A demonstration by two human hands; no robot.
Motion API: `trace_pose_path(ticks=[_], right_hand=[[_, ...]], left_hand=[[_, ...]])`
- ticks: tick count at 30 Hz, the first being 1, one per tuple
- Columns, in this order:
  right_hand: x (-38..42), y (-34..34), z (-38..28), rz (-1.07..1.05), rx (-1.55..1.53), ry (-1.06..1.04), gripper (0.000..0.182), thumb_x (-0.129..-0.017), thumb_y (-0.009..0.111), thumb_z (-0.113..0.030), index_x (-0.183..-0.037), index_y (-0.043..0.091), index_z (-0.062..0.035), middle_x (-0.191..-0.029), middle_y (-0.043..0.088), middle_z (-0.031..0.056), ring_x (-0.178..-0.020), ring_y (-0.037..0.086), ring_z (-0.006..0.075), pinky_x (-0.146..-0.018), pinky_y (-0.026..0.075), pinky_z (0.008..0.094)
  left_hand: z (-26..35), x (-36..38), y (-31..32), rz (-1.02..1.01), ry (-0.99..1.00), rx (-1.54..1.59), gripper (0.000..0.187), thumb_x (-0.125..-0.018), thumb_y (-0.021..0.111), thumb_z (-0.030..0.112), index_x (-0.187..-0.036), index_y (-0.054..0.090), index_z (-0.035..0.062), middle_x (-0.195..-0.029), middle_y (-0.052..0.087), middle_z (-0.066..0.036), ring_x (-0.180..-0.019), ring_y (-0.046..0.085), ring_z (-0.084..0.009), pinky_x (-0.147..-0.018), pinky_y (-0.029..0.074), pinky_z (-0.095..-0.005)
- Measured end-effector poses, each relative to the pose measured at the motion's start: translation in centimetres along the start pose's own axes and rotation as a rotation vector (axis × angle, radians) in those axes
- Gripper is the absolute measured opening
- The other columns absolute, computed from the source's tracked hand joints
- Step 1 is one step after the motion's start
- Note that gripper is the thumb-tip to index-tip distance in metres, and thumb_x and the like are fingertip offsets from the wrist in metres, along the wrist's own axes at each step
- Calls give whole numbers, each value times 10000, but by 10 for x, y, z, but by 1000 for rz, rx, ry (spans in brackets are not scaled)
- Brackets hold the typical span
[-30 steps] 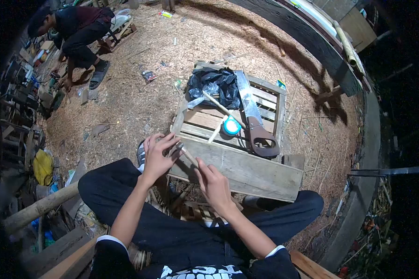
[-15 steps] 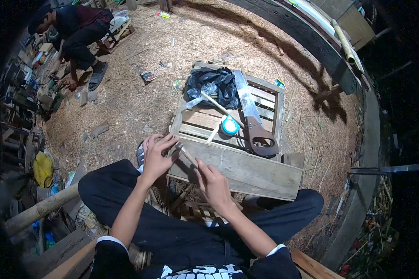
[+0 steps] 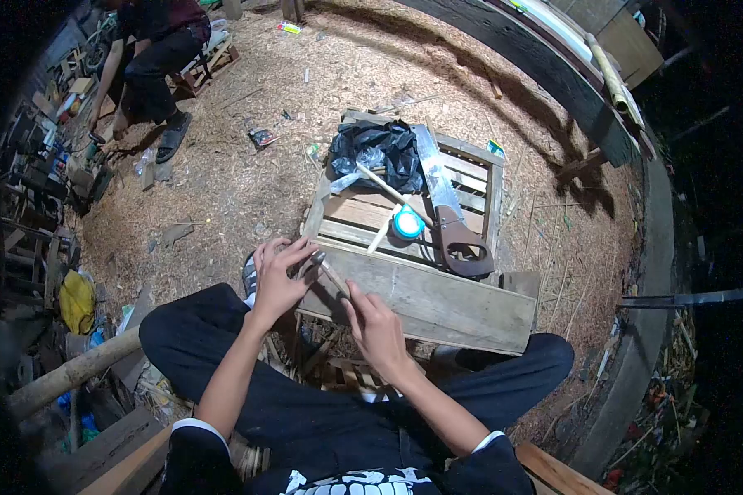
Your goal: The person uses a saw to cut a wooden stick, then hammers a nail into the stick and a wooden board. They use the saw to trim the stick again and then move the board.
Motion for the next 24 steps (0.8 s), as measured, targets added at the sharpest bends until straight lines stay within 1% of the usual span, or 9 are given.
trace_pose_path(ticks=[1,9,11,12,16,19,21,23,24], right_hand=[[-3,2,0,-44,6,15,414,-1002,718,-93,-1406,646,-44,-862,643,182,-708,640,302,-679,518,398],[-2,4,1,18,-104,25,357,-1053,664,-175,-1371,647,-14,-902,678,209,-740,677,344,-715,534,425],[2,9,16,-14,-329,386,401,-1111,589,-279,-1369,636,25,-766,603,46,-679,557,126,-620,463,332],[4,13,24,-44,-348,396,436,-1138,528,-352,-1342,646,16,-765,538,-20,-683,482,69,-599,420,283],[4,20,36,-123,-420,398,429,-1133,544,-337,-1360,644,13,-742,519,-21,-666,451,71,-602,410,273],[7,18,28,-59,-677,611,463,-1130,551,-342,-1434,619,1,-741,524,-24,-672,455,65,-599,405,264],[0,16,13,-275,-280,446,486,-1126,537,-327,-1411,609,60,-1077,762,239,-980,693,219,-907,537,383],[11,33,23,-252,-323,434,505,-1130,526,-335,-1431,593,64,-1130,763,245,-1023,699,232,-937,530,384],[12,34,28,-106,-376,445,451,-1132,533,-338,-1354,634,41,-929,623,98,-843,556,147,-756,452,335]], left_hand=[[0,-2,-1,5,2,-3,459,-852,832,407,-1269,788,218,-1428,696,-27,-1308,525,-294,-1227,238,-503],[-4,2,1,-13,-19,8,465,-837,841,370,-1272,788,215,-1431,694,-14,-1318,513,-284,-1230,235,-502],[-1,3,0,-4,-3,-12,461,-836,841,354,-1270,788,209,-1443,685,-12,-1322,511,-287,-1229,236,-504],[0,3,0,-4,-12,1,461,-834,841,346,-1268,789,199,-1449,680,-10,-1330,507,-291,-1231,234,-508],[1,1,-1,5,-4,2,467,-831,842,349,-1266,789,190,-1437,687,-13,-1333,508,-293,-1231,233,-509],[1,3,-1,8,3,-12,475,-828,844,356,-1267,788,184,-1437,687,-16,-1329,512,-291,-1229,233,-509],[2,1,-1,-12,20,-49,469,-832,844,368,-1259,792,182,-1433,690,-20,-1322,518,-293,-1229,232,-513],[3,0,0,-4,19,-44,464,-832,844,367,-1255,794,182,-1429,692,-20,-1321,519,-295,-1231,228,-518],[3,0,-1,7,11,-41,459,-832,844,365,-1251,796,183,-1425,694,-21,-1320,521,-297,-1234,224,-523]])
Point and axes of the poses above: each hand's wrist, its own x-axis away from the middle knuckle, its own y-axis out of the palm, z = x × y, the point moved 5 cm from there along -x, towards the middle knuckle
